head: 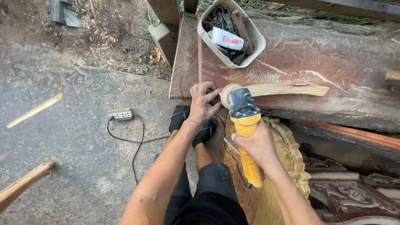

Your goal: The person uses a handheld electric sander to smooth the surface of a long, thin piece of wood. They hold the wood with one hand and move the sander back and forth along its length, then place the finished piece on a nearby stack.

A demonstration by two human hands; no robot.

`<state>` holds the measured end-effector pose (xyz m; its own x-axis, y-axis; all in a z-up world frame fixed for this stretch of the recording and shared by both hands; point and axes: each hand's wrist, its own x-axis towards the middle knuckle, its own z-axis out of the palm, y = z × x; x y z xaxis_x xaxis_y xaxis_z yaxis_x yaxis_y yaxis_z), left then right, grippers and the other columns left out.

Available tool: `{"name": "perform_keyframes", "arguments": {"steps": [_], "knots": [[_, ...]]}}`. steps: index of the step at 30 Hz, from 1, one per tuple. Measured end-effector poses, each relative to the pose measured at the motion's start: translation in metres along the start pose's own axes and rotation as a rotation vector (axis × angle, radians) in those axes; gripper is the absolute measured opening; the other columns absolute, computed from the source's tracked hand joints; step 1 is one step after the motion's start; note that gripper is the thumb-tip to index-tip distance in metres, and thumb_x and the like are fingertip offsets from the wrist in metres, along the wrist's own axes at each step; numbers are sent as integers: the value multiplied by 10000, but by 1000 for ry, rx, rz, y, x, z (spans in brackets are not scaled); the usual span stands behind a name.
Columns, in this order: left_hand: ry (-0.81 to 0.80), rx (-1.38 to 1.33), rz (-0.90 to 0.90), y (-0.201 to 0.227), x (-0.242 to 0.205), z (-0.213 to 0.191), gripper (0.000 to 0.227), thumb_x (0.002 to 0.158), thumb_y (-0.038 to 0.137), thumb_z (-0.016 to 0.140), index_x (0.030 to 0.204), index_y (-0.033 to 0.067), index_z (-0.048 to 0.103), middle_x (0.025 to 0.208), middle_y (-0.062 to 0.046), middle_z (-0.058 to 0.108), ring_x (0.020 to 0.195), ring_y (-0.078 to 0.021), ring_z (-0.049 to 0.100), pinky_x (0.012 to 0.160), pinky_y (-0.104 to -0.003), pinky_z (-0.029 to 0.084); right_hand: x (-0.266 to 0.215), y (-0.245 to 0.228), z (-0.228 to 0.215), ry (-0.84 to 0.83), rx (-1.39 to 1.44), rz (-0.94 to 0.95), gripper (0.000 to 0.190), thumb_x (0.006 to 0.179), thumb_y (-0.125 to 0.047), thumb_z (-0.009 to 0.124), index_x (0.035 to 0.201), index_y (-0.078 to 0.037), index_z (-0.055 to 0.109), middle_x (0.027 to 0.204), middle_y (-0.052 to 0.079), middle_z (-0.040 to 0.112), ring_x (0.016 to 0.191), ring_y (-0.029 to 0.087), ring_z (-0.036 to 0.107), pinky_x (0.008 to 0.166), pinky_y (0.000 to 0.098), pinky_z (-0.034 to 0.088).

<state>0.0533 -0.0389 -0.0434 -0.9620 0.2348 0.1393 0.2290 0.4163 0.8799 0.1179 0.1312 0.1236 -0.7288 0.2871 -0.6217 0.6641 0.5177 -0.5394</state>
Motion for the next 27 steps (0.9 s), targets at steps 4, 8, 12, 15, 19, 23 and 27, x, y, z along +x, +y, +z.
{"name": "perform_keyframes", "arguments": {"steps": [4, 8, 12, 15, 19, 23, 27], "knots": [[-4, 4, 6, 0, 0, 0, 491, 646, 184, 875, 1125, 175, 771, 1121, -29, 585, 1113, -268, 537, 1015, -432, 376, -4, -9, -8, 20, -54, 58, 566, 672, -154, 863, 1172, -55, 617, 1059, 99, 756, 971, 212, 731, 885, 364, 561], [3, -9, -3, 4, 2, -1, 492, 632, 172, 867, 1114, 168, 771, 1121, -30, 588, 1116, -261, 535, 1023, -431, 372, -7, -23, -15, -16, 1, 255, 543, 722, -144, 818, 1208, -78, 585, 1105, 82, 721, 984, 224, 737, 876, 407, 602], [6, 12, -7, 6, 3, -3, 446, 671, 166, 871, 1106, 169, 770, 1131, -23, 586, 1141, -244, 534, 1043, -425, 367, -4, -27, 4, -103, 59, 110, 575, 712, -103, 823, 1223, -93, 560, 1128, 77, 698, 1029, 227, 703, 927, 413, 588], [-16, 0, -15, 9, 6, -2, 452, 667, 170, 871, 1109, 168, 779, 1102, -25, 571, 1105, -244, 516, 1028, -416, 365, 3, -13, -5, -83, 58, 206, 531, 722, -90, 824, 1198, -101, 587, 1096, 66, 715, 995, 201, 708, 906, 398, 593], [-39, 0, -38, 10, 5, -5, 467, 647, 175, 859, 1107, 159, 780, 1073, -30, 558, 1065, -248, 502, 1011, -408, 361, 13, 27, -43, 60, 255, 167, 475, 733, -52, 819, 1153, -56, 597, 1011, 69, 730, 897, 186, 715, 819, 366, 596], [-42, 12, -40, 12, 7, -6, 469, 656, 187, 854, 1117, 160, 773, 1082, -35, 562, 1096, -262, 499, 1022, -413, 358, 30, 71, -77, 172, 311, 139, 416, 757, -23, 801, 1128, -46, 617, 1000, 52, 718, 870, 156, 700, 780, 324, 587], [-67, 30, -41, 15, 9, -9, 476, 671, 210, 856, 1135, 164, 760, 1100, -44, 565, 1113, -269, 499, 1035, -428, 354, 30, 93, -100, 260, 366, 137, 388, 786, 4, 784, 1147, -32, 647, 1041, 51, 715, 880, 153, 684, 773, 329, 560]]}}
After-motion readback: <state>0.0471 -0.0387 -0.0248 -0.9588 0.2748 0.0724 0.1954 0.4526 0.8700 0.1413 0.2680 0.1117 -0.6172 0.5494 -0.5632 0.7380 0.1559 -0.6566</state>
